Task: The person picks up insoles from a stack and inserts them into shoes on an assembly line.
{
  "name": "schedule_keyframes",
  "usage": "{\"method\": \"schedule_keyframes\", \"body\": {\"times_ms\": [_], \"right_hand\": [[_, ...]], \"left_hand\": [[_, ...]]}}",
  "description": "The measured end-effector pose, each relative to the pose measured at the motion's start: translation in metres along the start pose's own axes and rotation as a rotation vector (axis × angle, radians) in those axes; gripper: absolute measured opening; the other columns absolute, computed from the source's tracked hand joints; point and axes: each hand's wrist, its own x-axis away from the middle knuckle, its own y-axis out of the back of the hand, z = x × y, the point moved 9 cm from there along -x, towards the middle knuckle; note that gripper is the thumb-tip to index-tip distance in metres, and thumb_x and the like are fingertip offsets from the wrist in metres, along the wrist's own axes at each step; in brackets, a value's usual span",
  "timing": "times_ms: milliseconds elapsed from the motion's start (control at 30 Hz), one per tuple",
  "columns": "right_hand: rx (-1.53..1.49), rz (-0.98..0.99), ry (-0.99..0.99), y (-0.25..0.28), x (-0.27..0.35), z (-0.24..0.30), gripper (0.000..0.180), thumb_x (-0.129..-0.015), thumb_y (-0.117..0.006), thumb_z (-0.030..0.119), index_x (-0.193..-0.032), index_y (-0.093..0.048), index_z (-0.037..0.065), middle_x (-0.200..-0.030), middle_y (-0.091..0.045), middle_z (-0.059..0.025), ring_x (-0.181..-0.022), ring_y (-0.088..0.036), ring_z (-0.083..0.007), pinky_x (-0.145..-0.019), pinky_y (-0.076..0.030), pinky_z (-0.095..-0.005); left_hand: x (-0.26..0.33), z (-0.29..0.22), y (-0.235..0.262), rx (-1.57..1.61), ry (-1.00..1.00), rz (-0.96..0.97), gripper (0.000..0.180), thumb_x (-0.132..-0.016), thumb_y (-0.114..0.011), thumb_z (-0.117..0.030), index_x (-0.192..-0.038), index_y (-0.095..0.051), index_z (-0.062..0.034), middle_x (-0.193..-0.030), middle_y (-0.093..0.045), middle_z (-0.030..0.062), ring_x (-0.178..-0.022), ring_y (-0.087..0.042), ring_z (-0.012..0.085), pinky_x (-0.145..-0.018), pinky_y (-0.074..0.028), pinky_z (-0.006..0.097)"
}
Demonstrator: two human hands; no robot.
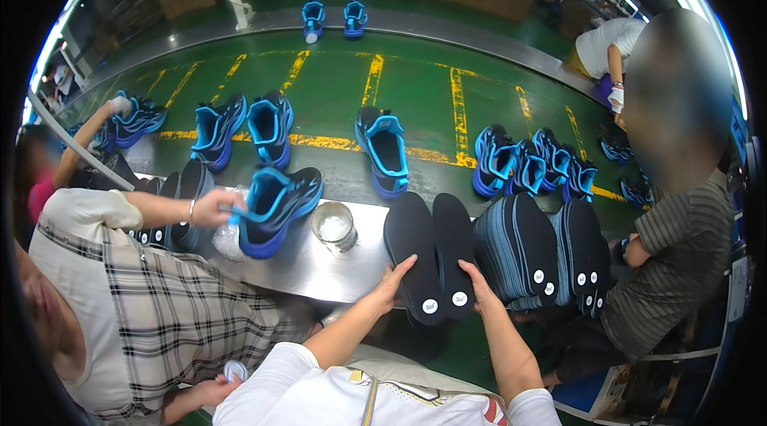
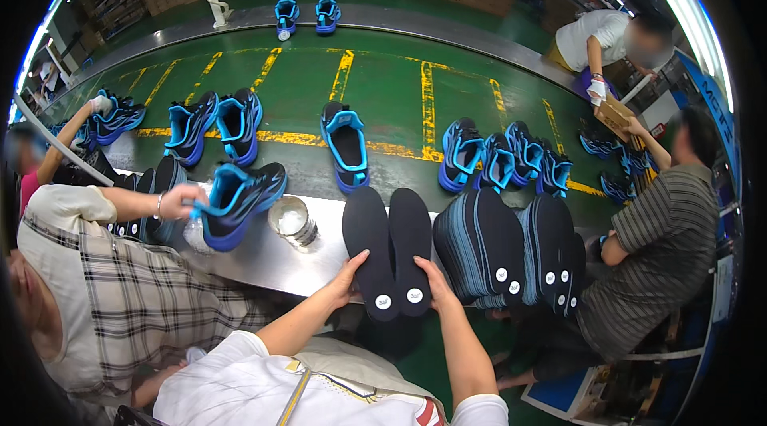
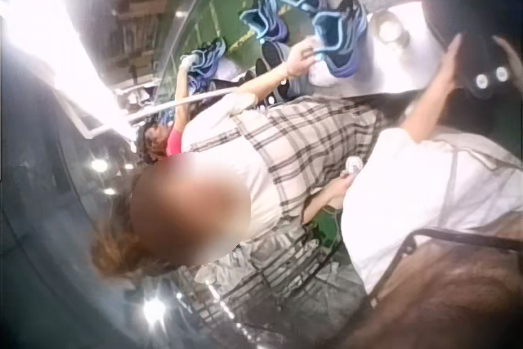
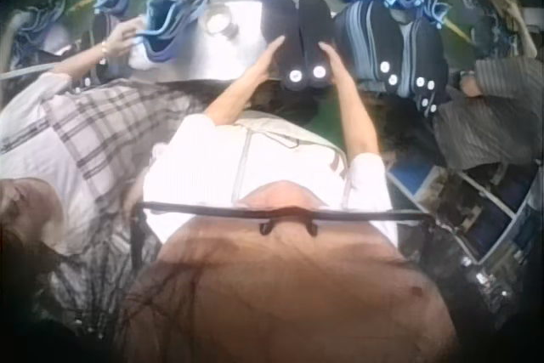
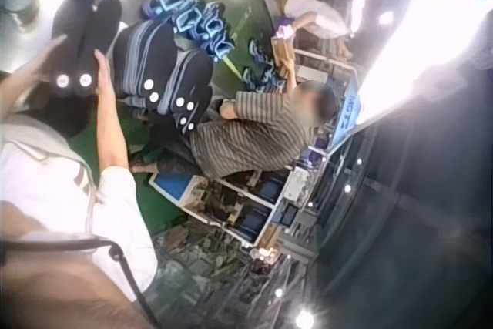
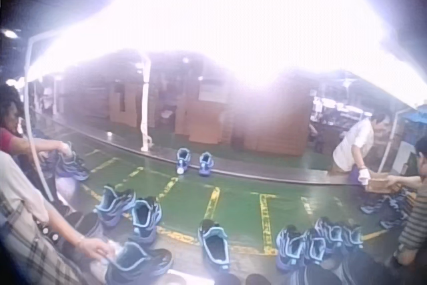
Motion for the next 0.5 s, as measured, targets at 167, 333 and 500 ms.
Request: {"method": "schedule_keyframes", "body": {"times_ms": [167, 333, 500], "right_hand": [[0.093, 0.066, 0.268, -0.033, 0.047, 0.017, 0.053, -0.076, -0.053, 0.017, -0.125, -0.036, 0.006, -0.109, -0.051, -0.0108, -0.096, -0.052, -0.0205, -0.084, -0.042, -0.0314], [0.144, 0.168, 0.578, -0.050, 0.149, 0.048, 0.080, -0.068, -0.062, 0.014, -0.134, -0.018, 0.002, -0.127, -0.036, -0.0129, -0.116, -0.038, -0.0226, -0.096, -0.029, -0.0313], [0.066, 0.092, 0.830, 0.009, 0.278, 0.060, 0.083, -0.062, -0.061, 0.006, -0.133, -0.020, 0.005, -0.127, -0.037, -0.0106, -0.118, -0.037, -0.0212, -0.098, -0.029, -0.0331]], "left_hand": [[0.022, -0.004, -0.015, 0.084, -0.149, 0.176, 0.070, -0.072, -0.062, -0.046, -0.121, -0.038, -0.0021, -0.115, -0.047, 0.0128, -0.108, -0.046, 0.0230, -0.089, -0.039, 0.038], [0.102, 0.001, -0.066, 0.241, -0.283, 0.344, 0.052, -0.076, -0.054, -0.036, -0.114, -0.046, -0.0013, -0.108, -0.053, 0.0122, -0.100, -0.052, 0.0227, -0.088, -0.041, 0.035], [0.160, 0.017, -0.176, 0.050, -0.445, 0.720, 0.075, -0.062, -0.067, -0.033, -0.122, -0.037, 0.0007, -0.118, -0.046, 0.0122, -0.106, -0.047, 0.0232, -0.089, -0.039, 0.034]]}}
